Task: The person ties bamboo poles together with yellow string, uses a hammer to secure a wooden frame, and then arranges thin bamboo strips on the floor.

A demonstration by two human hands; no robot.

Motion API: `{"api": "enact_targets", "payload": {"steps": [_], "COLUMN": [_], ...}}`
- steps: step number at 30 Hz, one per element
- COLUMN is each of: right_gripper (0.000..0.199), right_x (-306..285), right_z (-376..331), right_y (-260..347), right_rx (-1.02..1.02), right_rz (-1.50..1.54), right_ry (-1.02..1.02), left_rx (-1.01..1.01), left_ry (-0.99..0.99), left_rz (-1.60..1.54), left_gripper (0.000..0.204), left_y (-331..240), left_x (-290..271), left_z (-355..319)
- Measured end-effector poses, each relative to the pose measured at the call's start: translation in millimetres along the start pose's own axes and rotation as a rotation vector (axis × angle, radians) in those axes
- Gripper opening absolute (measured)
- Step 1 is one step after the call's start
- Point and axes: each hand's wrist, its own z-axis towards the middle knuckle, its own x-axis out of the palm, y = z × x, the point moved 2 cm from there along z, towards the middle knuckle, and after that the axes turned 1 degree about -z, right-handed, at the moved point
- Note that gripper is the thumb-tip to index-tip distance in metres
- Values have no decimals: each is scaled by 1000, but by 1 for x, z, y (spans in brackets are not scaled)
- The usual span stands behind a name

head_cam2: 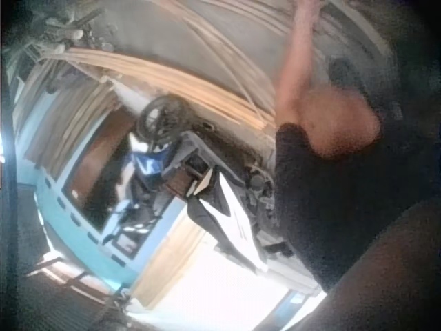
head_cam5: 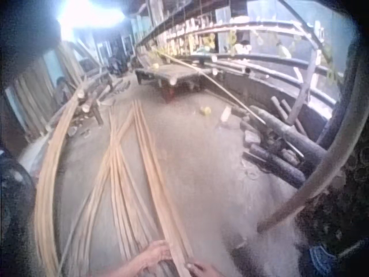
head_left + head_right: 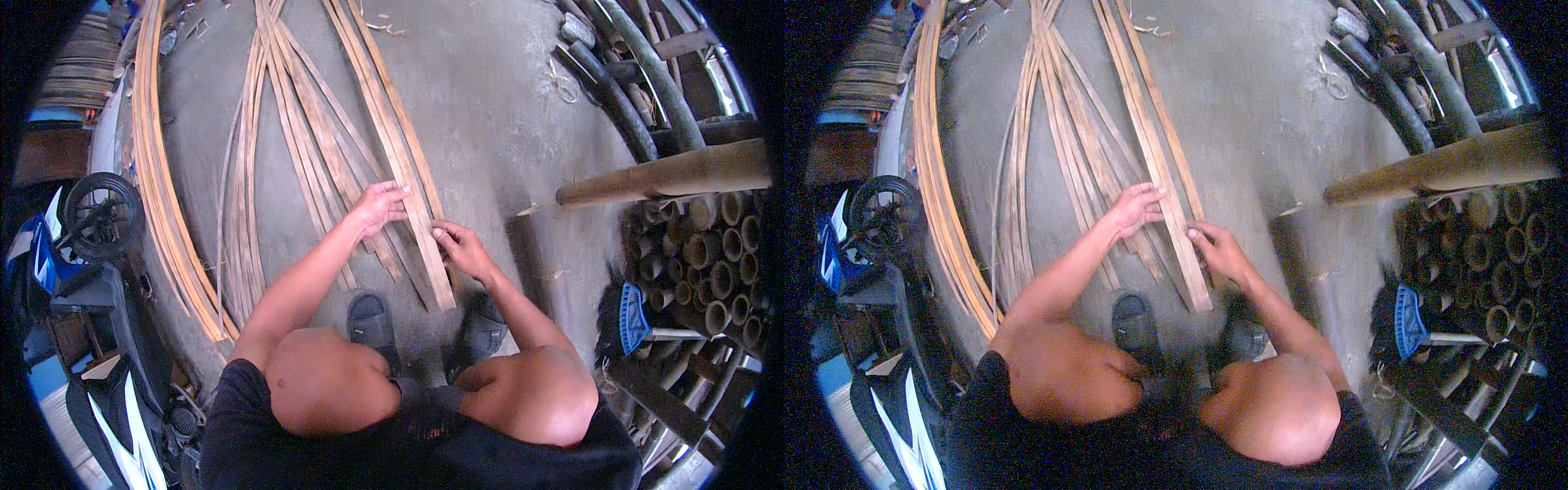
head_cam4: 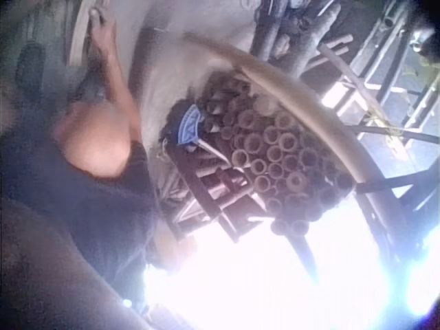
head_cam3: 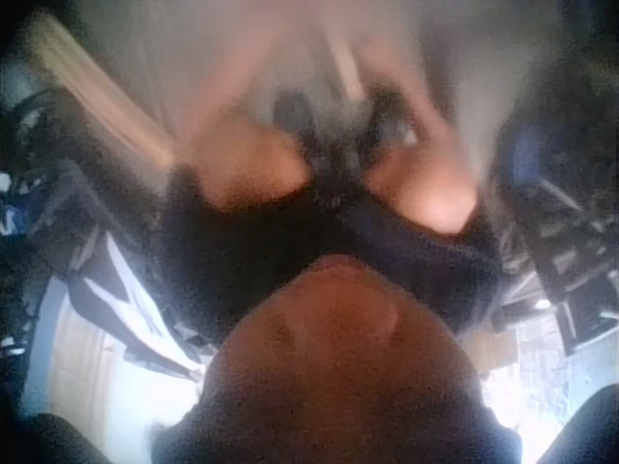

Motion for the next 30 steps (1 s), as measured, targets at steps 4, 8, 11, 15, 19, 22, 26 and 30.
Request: {"api": "enact_targets", "payload": {"steps": [4, 8, 11, 15, 19, 22, 26, 30], "right_gripper": [39, 44, 41, 47, 44, 42, 42, 43], "right_x": [-7, -6, -19, -23, -17, -18, -26, -29], "right_z": [-1, 2, 4, -27, -45, -41, -30, -18], "right_y": [-13, -27, -22, 14, -7, -23, -31, -19], "right_rx": [-283, -315, -138, -264, -297, -190, -203, -243], "right_rz": [-852, -1018, -668, -395, -460, -482, -533, -622], "right_ry": [-369, -403, -346, -447, -506, -480, -483, -455], "left_rx": [-11, -55, -143, -150, -61, -116, -134, -128], "left_ry": [-41, -84, -47, 13, 16, 20, -36, -140], "left_rz": [52, 164, 164, 89, 70, 50, 134, 426], "left_gripper": [25, 26, 32, 40, 31, 30, 29, 39], "left_y": [7, 15, 21, 30, 13, 10, 16, 12], "left_x": [-2, -12, -10, 2, 18, 16, 21, 18], "left_z": [6, 13, 15, 25, 58, 73, 70, 63]}}
